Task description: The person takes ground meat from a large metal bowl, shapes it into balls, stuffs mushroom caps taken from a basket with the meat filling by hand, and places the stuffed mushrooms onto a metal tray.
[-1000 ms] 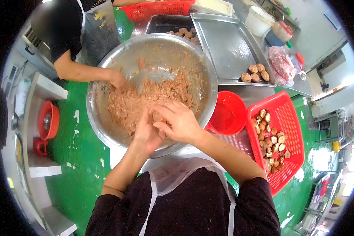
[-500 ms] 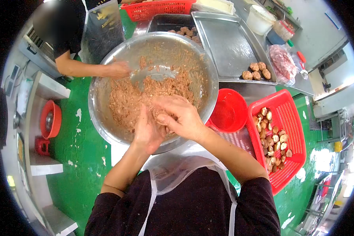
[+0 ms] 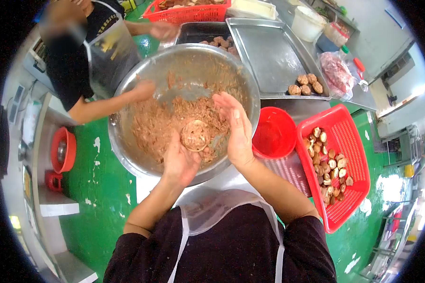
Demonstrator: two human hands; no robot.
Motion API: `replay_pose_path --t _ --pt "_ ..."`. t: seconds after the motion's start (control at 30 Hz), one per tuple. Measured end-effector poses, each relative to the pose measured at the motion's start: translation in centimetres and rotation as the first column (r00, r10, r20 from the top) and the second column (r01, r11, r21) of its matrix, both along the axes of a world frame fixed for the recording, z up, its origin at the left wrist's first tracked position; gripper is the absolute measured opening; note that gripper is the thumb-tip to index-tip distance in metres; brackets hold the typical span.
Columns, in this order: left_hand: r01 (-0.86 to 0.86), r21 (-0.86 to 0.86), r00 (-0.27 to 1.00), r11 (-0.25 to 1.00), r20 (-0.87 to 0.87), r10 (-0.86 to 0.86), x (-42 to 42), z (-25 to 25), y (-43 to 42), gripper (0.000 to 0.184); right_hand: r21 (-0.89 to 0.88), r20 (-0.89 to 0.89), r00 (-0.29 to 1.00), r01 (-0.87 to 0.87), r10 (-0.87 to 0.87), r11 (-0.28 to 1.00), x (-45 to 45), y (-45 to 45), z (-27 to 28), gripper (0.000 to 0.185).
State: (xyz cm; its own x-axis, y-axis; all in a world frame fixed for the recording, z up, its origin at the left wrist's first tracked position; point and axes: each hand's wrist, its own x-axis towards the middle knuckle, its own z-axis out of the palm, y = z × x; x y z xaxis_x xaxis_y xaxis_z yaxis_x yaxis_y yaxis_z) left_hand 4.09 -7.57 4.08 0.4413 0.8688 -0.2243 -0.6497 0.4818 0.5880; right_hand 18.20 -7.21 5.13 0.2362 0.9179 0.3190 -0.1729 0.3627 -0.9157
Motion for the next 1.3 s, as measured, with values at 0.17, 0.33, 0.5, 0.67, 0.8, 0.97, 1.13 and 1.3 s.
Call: replay_pose_path --t 0.17,0.33,0.5,0.67,0.8,0.97,1.13,1.3 --pt "-0.016 -0.003 0.999 1.000 0.029 0.016 1.7 -2.0 -0.1 0.040 0.121 0.083 0.996 0.015 -0.025 0.993 -2.1 0.1 -0.3 0.041" --pt "-0.022 0.002 0.992 1.000 -0.127 0.022 1.8 -3.7 -0.2 0.042 0.014 0.351 0.936 0.021 -0.024 1.000 -3.1 0.0 -0.4 0.033" --pt "0.019 -0.036 0.988 0.999 -0.155 -0.024 1.5 -2.7 -0.2 0.049 0.113 0.807 0.590 -0.106 -0.029 0.988 -3.4 0.6 0.5 0.036" --pt "0.052 0.044 0.993 0.998 0.104 -0.057 1.3 -0.9 -0.2 0.055 0.247 0.899 0.400 -0.134 -0.175 0.960 -2.2 -0.1 0.7 0.032" --pt "-0.014 -0.074 0.997 0.997 0.075 0.020 1.7 -1.2 -1.1 0.059 0.211 0.874 0.466 -0.110 -0.137 0.971 -1.2 0.0 -1.5 0.030" --pt "0.014 -0.072 0.998 0.997 0.056 -0.010 2.1 0.2 -2.6 0.059 0.343 0.748 0.592 0.041 -0.299 0.938 -0.8 -2.3 0.7 0.030" --pt "0.050 -0.023 0.999 0.999 -0.021 -0.050 4.5 0.1 -2.7 0.056 0.094 0.791 0.608 -0.001 -0.074 0.996 1.4 -2.9 -0.1 0.034" --pt "0.147 -0.044 0.989 0.988 0.013 -0.147 8.6 0.6 -2.6 0.056 0.206 0.905 0.363 0.089 -0.224 0.975 5.3 -3.6 0.2 0.034"
